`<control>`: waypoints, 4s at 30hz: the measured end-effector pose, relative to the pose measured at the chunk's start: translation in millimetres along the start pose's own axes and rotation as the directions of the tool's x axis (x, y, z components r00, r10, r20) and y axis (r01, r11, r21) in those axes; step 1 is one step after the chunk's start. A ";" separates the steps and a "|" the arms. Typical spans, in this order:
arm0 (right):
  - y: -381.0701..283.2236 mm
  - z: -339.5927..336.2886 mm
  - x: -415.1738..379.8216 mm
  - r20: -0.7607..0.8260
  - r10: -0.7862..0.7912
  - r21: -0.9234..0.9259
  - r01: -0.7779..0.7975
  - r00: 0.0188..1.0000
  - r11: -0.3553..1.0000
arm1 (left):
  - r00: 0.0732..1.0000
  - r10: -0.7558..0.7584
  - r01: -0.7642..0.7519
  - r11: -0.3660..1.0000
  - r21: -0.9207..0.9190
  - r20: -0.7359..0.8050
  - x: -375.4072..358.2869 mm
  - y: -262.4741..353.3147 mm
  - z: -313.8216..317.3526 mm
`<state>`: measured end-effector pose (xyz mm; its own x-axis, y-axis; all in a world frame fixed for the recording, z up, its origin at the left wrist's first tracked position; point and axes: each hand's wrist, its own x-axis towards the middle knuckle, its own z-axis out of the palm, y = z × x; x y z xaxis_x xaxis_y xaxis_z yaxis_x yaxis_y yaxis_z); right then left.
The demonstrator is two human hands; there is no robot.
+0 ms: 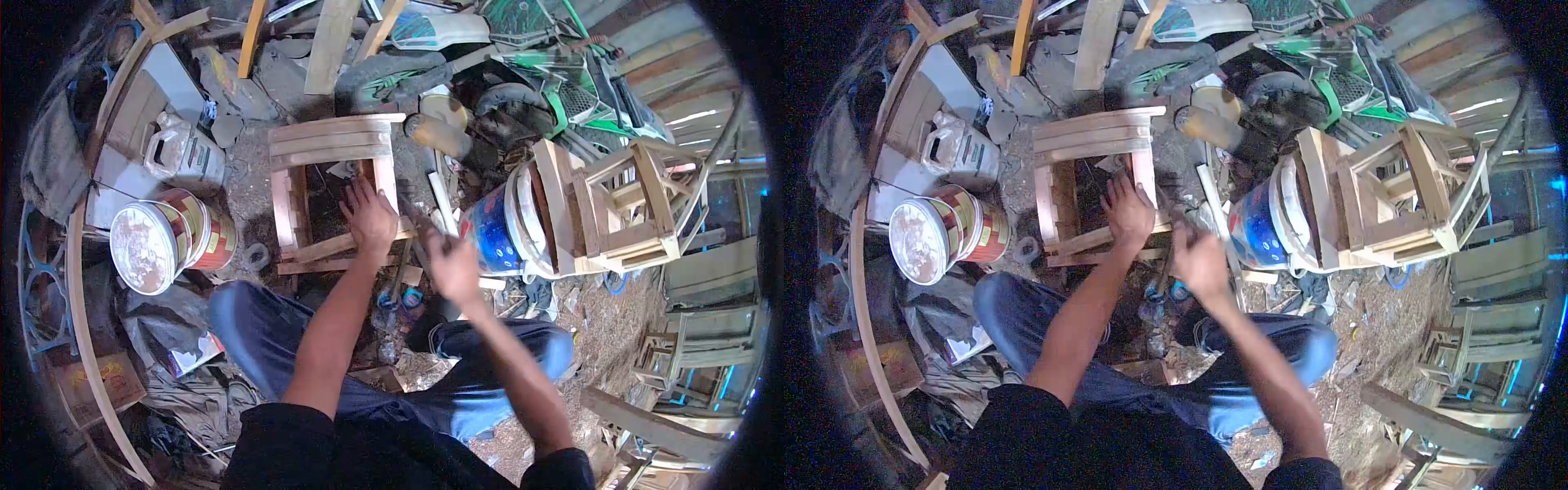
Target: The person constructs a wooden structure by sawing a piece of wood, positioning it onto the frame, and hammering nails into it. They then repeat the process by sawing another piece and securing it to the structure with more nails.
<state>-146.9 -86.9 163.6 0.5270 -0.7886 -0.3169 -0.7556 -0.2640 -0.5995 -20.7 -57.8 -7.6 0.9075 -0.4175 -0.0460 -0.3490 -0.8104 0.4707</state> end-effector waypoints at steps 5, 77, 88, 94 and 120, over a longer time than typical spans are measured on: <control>127.6 110.3 -50.2 -0.360 -0.178 0.445 0.336 0.916 0.830 | 0.975 0.176 -0.171 0.984 0.049 -0.135 5.7 -1.6 0.1; 116.4 40.8 -29.2 -0.239 -0.081 0.665 0.223 0.968 0.712 | 0.664 0.685 -0.612 0.728 -0.308 0.300 6.0 -1.7 -79.1; 127.9 112.4 -12.4 -0.379 -0.178 0.511 0.366 0.908 0.778 | 0.613 0.788 -0.779 0.614 -0.128 0.051 4.8 -49.8 -60.1; 132.6 123.2 -12.8 -0.274 -0.164 0.490 0.284 0.948 0.824 | 0.661 0.750 -0.722 0.645 -0.249 0.028 9.2 -48.4 -57.8; 119.7 50.7 -97.9 -0.229 -0.118 0.334 0.192 0.966 0.923 | 0.651 0.756 -0.750 0.655 -0.089 0.073 -26.1 -54.6 -61.6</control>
<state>-269.3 -13.1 85.5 0.5092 -0.8581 -0.0666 -0.4659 -0.2098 -0.8596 -10.9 22.6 22.1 0.3099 -0.9142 0.2612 -0.8886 -0.1807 0.4216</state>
